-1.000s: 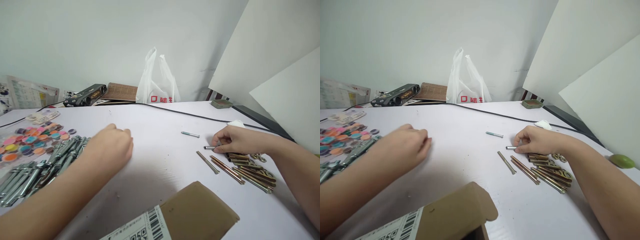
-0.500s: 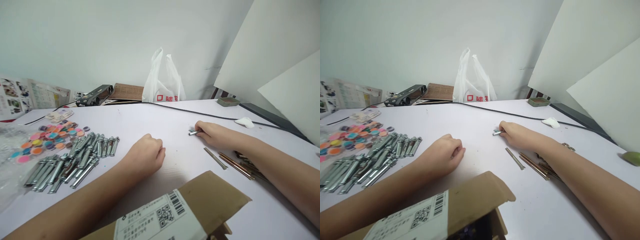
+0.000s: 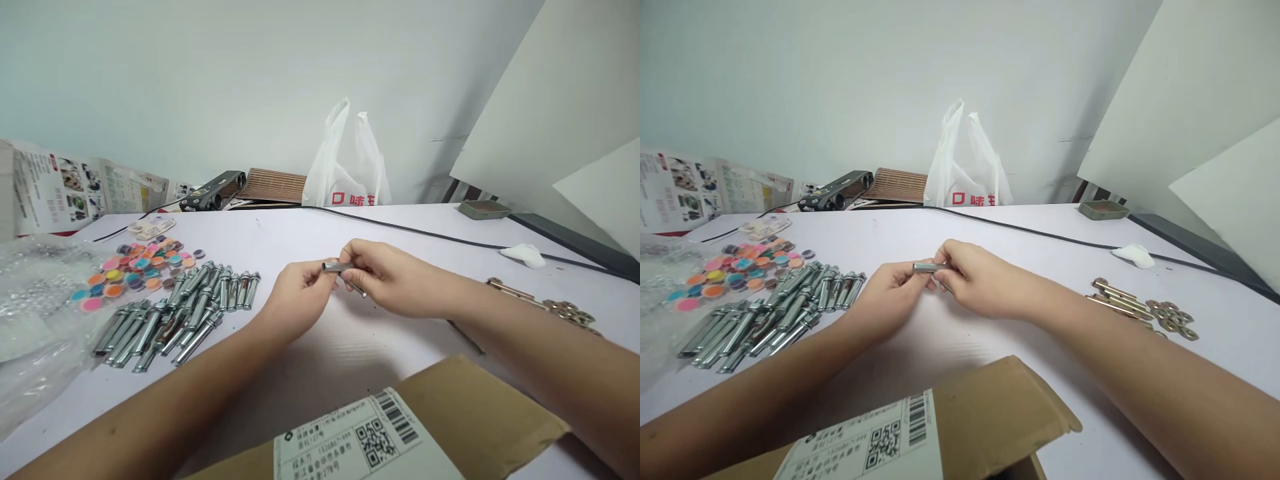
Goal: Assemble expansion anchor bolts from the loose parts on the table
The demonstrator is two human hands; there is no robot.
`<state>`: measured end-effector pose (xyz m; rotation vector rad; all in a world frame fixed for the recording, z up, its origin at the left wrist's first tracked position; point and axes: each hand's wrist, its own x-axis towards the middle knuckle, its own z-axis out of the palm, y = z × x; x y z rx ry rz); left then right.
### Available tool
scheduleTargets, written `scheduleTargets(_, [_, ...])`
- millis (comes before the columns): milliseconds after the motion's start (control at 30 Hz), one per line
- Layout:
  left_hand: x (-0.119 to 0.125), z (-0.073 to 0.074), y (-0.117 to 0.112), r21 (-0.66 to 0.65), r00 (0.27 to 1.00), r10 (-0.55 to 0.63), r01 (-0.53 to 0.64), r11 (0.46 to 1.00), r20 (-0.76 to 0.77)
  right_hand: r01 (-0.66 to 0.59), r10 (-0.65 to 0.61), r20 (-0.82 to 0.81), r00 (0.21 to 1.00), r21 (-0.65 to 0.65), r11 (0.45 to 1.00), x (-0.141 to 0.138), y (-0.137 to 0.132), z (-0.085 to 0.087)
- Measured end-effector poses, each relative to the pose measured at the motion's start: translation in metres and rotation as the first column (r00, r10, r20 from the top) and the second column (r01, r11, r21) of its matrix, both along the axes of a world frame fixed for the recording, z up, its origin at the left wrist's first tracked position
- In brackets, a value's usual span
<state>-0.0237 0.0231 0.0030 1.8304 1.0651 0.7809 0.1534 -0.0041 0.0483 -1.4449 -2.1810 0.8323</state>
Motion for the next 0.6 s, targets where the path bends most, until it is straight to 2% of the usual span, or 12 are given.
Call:
scheduleTargets(100, [-0.004, 0.004, 0.004, 0.045, 0.999, 0.015, -0.017, 0.999, 0.046, 0.043, -0.048, -0.13, 0.99, -0.043, 0.998, -0.008, 0.005, -0.002])
scheduleTargets(167, [-0.007, 0.007, 0.007, 0.212, 0.999, 0.048, -0.051, 0.976, 0.021, 0.068, -0.073, -0.187, 0.98, -0.038, 0.997, -0.002, 0.008, -0.001])
scheduleTargets(200, [-0.009, 0.008, 0.009, 0.348, 0.997, 0.074, -0.064, 0.935, -0.016, 0.084, -0.085, -0.209, 0.974, -0.016, 0.996, 0.003, 0.01, 0.001])
scheduleTargets(267, [-0.011, 0.009, 0.014, 0.613, 0.984, 0.124, -0.021, 0.79, -0.125, 0.122, -0.109, -0.225, 0.968, 0.045, 0.991, 0.013, 0.014, 0.004])
scheduleTargets(333, [-0.013, 0.008, 0.019, 0.747, 0.963, 0.143, 0.08, 0.66, -0.23, 0.123, -0.1, -0.216, 0.971, 0.099, 0.987, 0.02, 0.017, 0.005])
scheduleTargets(367, [-0.013, 0.007, 0.02, 0.764, 0.954, 0.138, 0.121, 0.633, -0.265, 0.109, -0.081, -0.206, 0.975, 0.126, 0.986, 0.021, 0.018, 0.005])
scheduleTargets(433, [-0.013, 0.004, 0.022, 0.743, 0.945, 0.127, 0.15, 0.652, -0.302, 0.078, -0.043, -0.181, 0.983, 0.19, 0.979, 0.022, 0.019, 0.004])
scheduleTargets(600, [-0.012, 0.001, 0.019, 0.59, 0.94, 0.104, 0.115, 0.799, -0.324, 0.038, -0.009, -0.096, 0.995, 0.311, 0.949, 0.012, 0.018, 0.002])
